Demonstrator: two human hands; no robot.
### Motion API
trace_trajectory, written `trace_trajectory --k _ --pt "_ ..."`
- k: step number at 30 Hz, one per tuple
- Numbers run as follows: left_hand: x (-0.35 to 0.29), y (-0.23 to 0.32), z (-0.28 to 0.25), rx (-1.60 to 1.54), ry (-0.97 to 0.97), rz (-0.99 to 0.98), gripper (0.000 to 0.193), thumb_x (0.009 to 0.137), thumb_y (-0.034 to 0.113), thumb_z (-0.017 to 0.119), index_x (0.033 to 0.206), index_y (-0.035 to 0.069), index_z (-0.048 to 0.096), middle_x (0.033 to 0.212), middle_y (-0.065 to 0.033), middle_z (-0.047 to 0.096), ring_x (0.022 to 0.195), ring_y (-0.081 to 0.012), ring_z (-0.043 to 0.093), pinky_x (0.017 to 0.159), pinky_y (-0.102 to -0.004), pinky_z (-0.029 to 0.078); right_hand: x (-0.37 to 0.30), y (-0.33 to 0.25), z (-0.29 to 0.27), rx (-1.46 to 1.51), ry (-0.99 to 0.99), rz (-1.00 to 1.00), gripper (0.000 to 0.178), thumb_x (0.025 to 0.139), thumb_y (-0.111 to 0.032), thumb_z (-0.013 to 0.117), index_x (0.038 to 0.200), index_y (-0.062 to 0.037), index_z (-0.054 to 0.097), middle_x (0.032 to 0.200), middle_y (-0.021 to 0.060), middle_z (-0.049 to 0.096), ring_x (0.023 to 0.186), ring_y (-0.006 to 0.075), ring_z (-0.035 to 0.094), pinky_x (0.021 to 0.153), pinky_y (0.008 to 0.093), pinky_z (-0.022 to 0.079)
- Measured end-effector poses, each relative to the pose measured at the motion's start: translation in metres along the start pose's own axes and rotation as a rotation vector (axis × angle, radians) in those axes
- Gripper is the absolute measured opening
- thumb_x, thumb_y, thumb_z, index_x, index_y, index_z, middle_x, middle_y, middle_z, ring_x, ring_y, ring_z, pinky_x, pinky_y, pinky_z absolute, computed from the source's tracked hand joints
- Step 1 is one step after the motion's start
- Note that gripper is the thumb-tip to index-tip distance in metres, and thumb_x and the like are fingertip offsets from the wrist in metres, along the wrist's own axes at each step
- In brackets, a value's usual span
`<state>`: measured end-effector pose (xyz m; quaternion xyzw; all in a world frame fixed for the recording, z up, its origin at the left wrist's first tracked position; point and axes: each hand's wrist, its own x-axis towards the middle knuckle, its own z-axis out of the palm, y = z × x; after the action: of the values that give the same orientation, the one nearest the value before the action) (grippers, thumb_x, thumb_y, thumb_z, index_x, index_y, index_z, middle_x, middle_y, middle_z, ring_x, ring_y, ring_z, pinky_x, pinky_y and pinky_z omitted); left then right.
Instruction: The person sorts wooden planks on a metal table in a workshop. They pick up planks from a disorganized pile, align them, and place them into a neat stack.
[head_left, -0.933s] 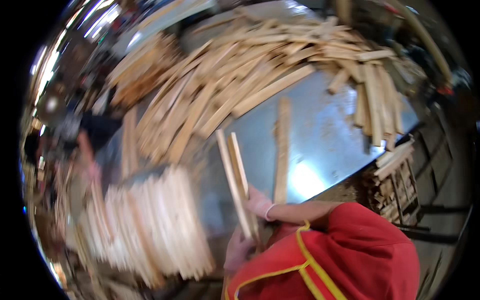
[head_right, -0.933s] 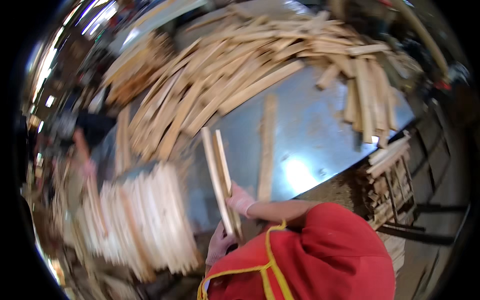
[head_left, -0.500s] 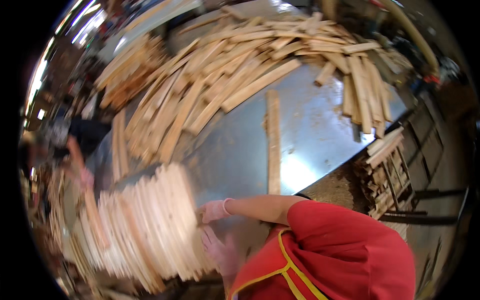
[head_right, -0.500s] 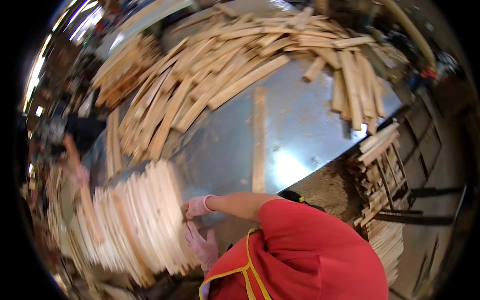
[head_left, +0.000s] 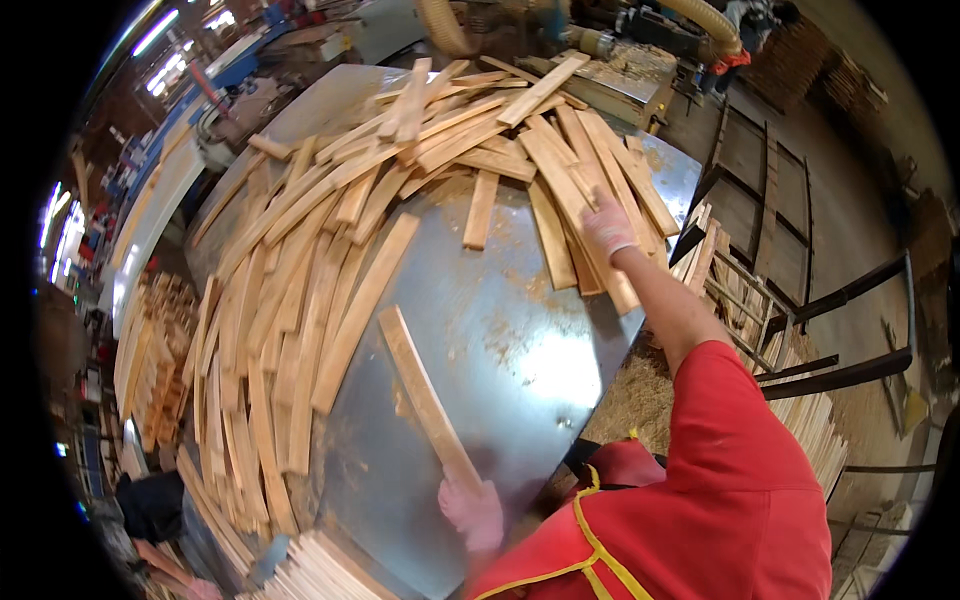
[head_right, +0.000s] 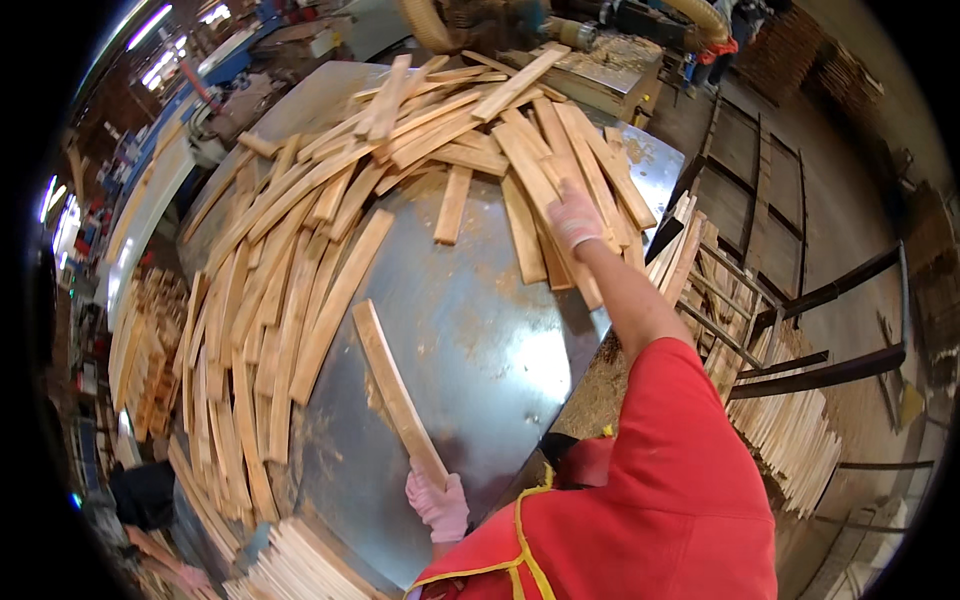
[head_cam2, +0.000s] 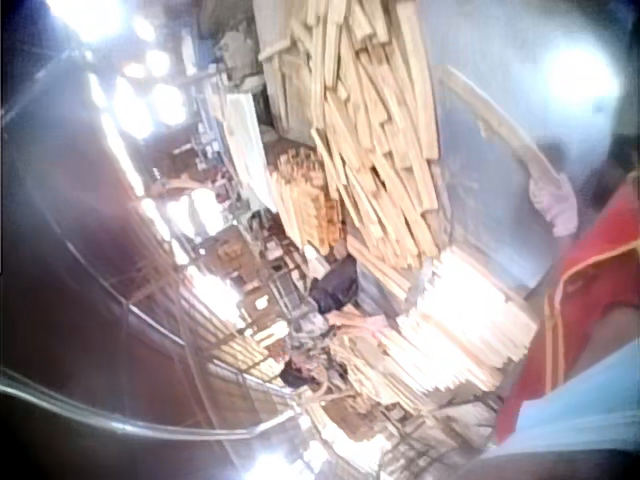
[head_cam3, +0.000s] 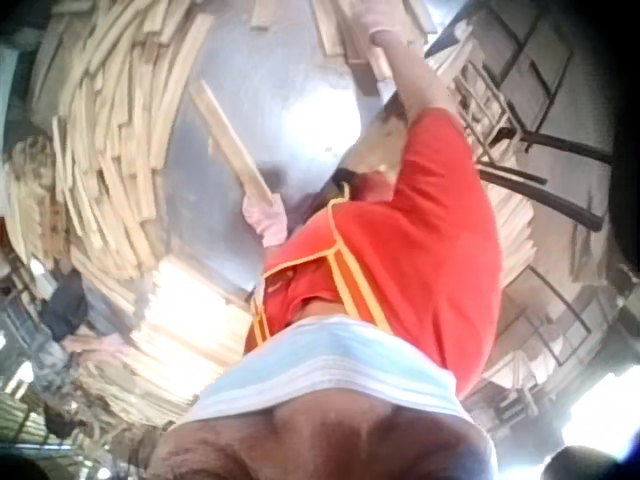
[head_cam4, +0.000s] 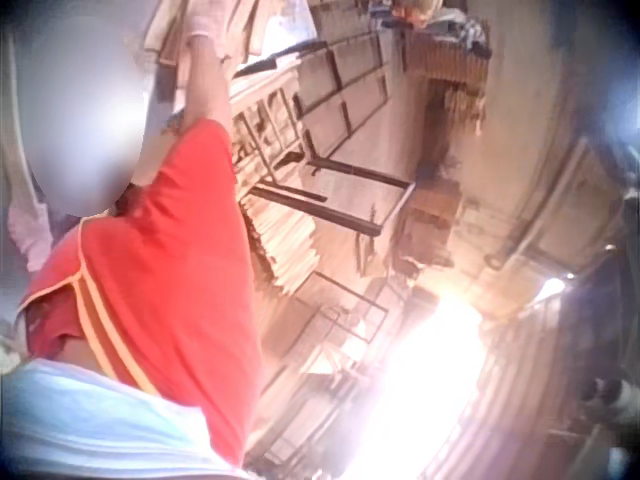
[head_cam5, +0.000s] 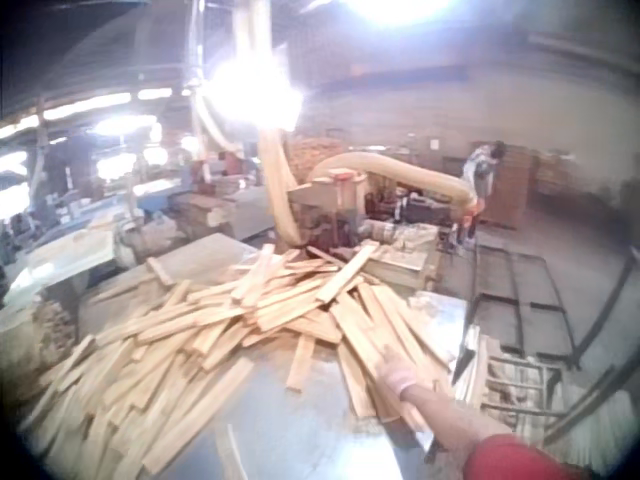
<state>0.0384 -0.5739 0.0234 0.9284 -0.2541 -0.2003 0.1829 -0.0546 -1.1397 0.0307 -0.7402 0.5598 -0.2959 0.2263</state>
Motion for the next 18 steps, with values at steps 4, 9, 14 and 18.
trace_trajectory --k 4,9,14,18 --pt "0.028 0.055 0.013 -0.306 0.112 0.15 0.082 0.082 0.019 0.08 0.158 0.011 0.049 0.146 -0.025 0.057 0.131 -0.0432 0.059 0.107 -0.0501 0.051 0.077 0.078 -0.066 -0.268 0.018 0.227 0.061 0.091 -0.039 0.072 0.139 -0.0046 0.058 0.135 0.0274 0.069 0.126 0.044 0.066 0.107 0.0499 0.052" --pt "0.143 0.204 0.018 -0.669 -0.272 0.173 0.081 0.086 0.015 0.078 0.16 0.009 0.046 0.143 -0.0205 0.062 0.128 -0.0378 0.064 0.11 -0.0448 0.05 0.111 0.126 -0.082 -0.29 -0.09 0.488 0.081 0.092 -0.054 0.072 0.151 -0.0035 0.051 0.149 0.0244 0.062 0.137 0.0406 0.06 0.115 0.0475 0.049" --pt "0.242 0.329 0.071 -0.981 -0.459 0.247 0.071 0.096 0.011 0.067 0.159 -0.002 0.038 0.135 -0.0145 0.062 0.117 -0.0207 0.063 0.099 -0.0334 0.054 0.121 0.151 -0.075 -0.306 -0.172 0.647 0.092 0.091 -0.067 0.067 0.153 -0.0012 0.05 0.148 0.0265 0.062 0.137 0.0408 0.061 0.115 0.0472 0.048" --pt "0.281 0.359 0.11 -1.24 -0.666 0.072 0.077 0.1 0.02 0.069 0.162 -0.005 0.031 0.146 -0.0191 0.053 0.13 -0.0258 0.055 0.11 -0.0358 0.047 0.098 0.113 -0.065 -0.019 -0.269 0.469 0.093 0.089 -0.065 0.074 0.15 0.0003 0.048 0.141 0.0318 0.064 0.126 0.0454 0.066 0.109 0.0473 0.052"
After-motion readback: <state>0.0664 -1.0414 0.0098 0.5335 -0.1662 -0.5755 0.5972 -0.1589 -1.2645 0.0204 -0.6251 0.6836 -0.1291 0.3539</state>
